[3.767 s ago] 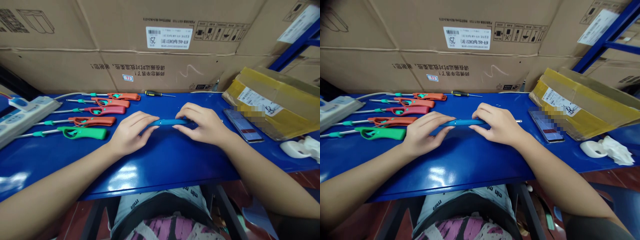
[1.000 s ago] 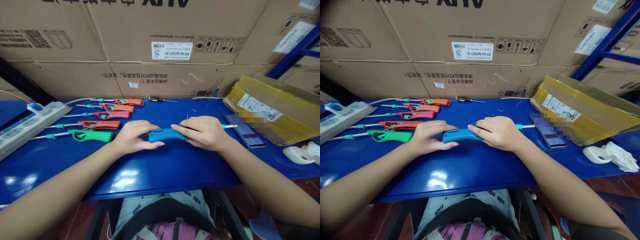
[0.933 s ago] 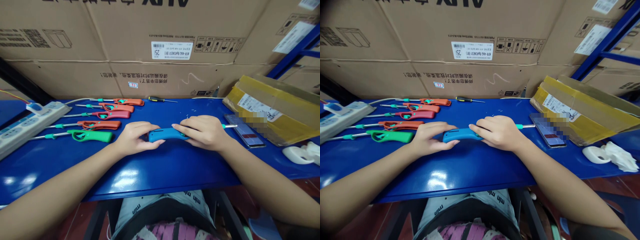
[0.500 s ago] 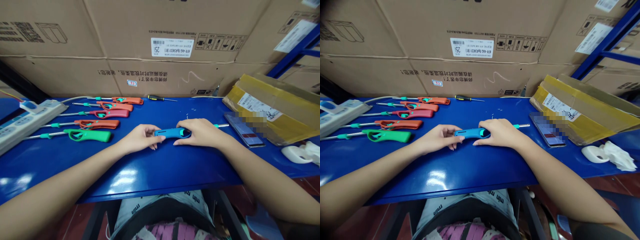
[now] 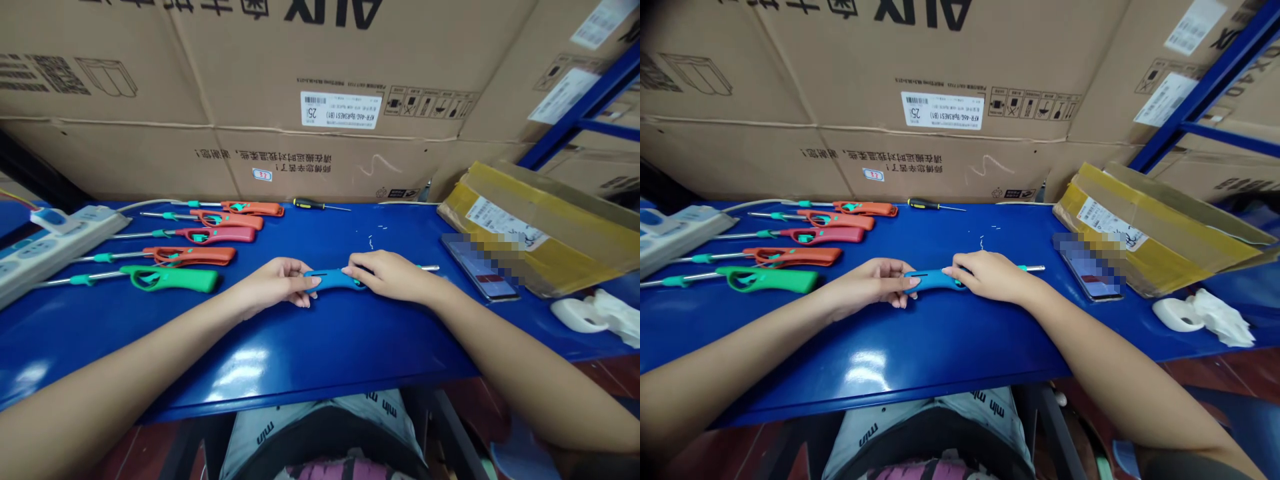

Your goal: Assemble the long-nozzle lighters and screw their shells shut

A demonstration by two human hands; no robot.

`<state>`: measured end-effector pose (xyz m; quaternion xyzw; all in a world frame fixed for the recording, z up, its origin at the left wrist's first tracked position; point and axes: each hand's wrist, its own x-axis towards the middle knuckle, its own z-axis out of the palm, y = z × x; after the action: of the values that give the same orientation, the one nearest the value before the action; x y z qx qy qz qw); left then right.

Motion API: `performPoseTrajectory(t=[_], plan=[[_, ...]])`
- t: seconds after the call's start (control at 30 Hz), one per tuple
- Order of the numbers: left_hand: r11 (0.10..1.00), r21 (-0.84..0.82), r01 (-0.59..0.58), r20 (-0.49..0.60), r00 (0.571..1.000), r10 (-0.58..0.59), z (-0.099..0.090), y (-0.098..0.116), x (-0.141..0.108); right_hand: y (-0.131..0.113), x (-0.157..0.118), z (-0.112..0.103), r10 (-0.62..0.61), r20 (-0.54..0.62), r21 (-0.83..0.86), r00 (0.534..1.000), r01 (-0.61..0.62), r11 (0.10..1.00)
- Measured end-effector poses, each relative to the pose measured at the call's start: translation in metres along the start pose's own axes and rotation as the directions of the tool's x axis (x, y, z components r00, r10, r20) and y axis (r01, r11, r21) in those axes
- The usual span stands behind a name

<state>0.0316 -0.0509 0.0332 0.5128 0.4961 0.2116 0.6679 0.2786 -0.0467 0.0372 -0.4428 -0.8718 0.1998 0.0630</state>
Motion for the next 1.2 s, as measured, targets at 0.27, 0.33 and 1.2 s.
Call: performPoseTrajectory(t=[0.27, 0.33, 1.2], plan=[[0.931, 0.307, -0.196, 0.030, 0.980, 0.196, -0.003, -0.009, 0.002, 0.002, 0.002, 0.004, -0.089, -0.048, -0.011, 0.995, 0.089, 0.996], [0.807, 0.508, -0.300, 0.028, 0.943, 0.333, -0.005, -0.012, 0.000, 0.002, 0.002, 0.005, -0.087, -0.073, 0.028, 0.994, 0.089, 0.996], [0.270, 0.776, -0.571, 0.282, 0.696, 0.661, -0.008, -0.023, 0.002, 0.005, 0.165, -0.021, 0.093, -0.245, -0.321, 0.965, -0.171, 0.931]])
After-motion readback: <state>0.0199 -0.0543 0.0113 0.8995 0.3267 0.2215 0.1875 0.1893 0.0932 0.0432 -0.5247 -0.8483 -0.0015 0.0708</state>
